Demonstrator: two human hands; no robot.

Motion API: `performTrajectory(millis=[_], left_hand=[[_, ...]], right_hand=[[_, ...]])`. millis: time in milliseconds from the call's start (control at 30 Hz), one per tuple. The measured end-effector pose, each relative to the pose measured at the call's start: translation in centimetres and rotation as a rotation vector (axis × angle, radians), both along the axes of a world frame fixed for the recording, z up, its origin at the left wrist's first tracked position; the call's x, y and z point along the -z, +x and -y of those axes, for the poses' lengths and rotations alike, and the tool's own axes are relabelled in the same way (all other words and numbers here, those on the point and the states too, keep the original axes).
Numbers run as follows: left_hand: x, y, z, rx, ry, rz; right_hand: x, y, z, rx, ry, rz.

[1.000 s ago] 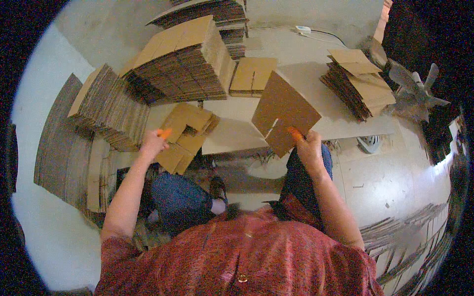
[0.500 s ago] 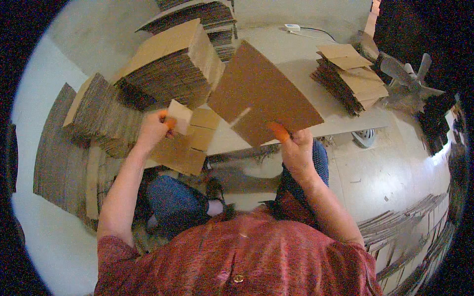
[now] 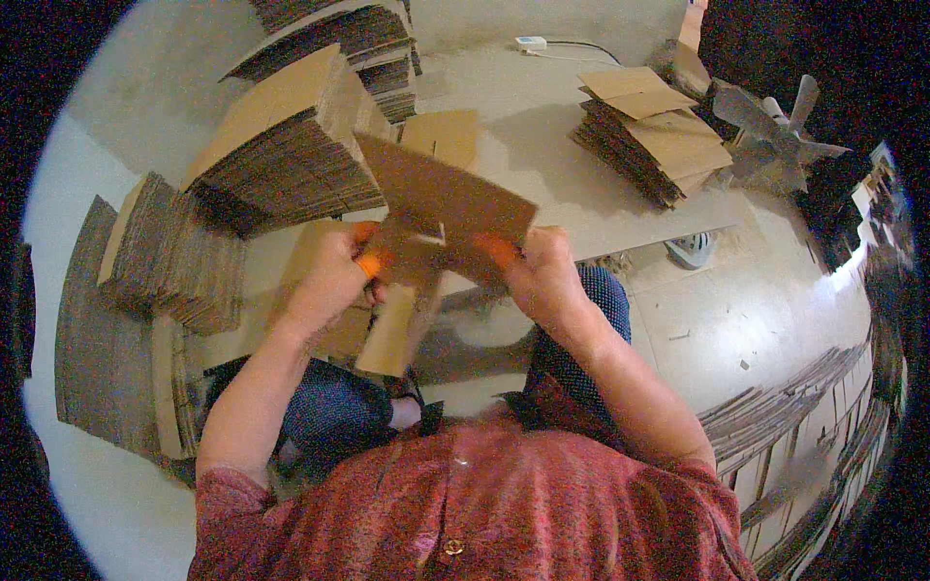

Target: The person sits on the floor and uses an orange utility knife to cut rectangular pieces of cardboard. They repeatedly pick up a piece, score it along a line, and separate it into smaller sections, stacking the finished pieces to the right.

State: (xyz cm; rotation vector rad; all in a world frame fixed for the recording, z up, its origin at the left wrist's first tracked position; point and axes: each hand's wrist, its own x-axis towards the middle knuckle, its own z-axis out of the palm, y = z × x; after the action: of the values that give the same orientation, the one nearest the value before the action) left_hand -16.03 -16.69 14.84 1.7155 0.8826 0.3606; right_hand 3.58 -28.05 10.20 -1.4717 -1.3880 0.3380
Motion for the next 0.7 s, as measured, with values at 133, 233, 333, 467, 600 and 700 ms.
performTrajectory(millis=[133,233,333,467,600,700], left_hand=[[2.0,0.0,-2.5,-0.139,-0.211,0.281],[2.5,-0.7,-2.1,-0.075,-0.093,0.100],[3.0,-1.8,-1.0,-0.251,-0.074,0.118],[2.0,-1.6,0.3,-0.310,-0.062,0.150],[1.5,-1.1,0.3,-0.307,0.004,0.132],[2.0,-0.7,-0.2,-0.274,0.077,0.163]], right_hand=[[5.7,0.9,-1.7,-0.026,-0.183,-0.025],[2.8,0.0,-1.0,-0.155,-0.421,0.106],[2.4,2.6,-1.7,-0.263,-0.223,-0.085],[3.4,8.1,-8.2,-0.008,-0.156,0.151],[7.0,7.9,-16.5,0.167,-0.218,0.482],[7.6,6.8,-21.1,0.260,-0.424,0.511]])
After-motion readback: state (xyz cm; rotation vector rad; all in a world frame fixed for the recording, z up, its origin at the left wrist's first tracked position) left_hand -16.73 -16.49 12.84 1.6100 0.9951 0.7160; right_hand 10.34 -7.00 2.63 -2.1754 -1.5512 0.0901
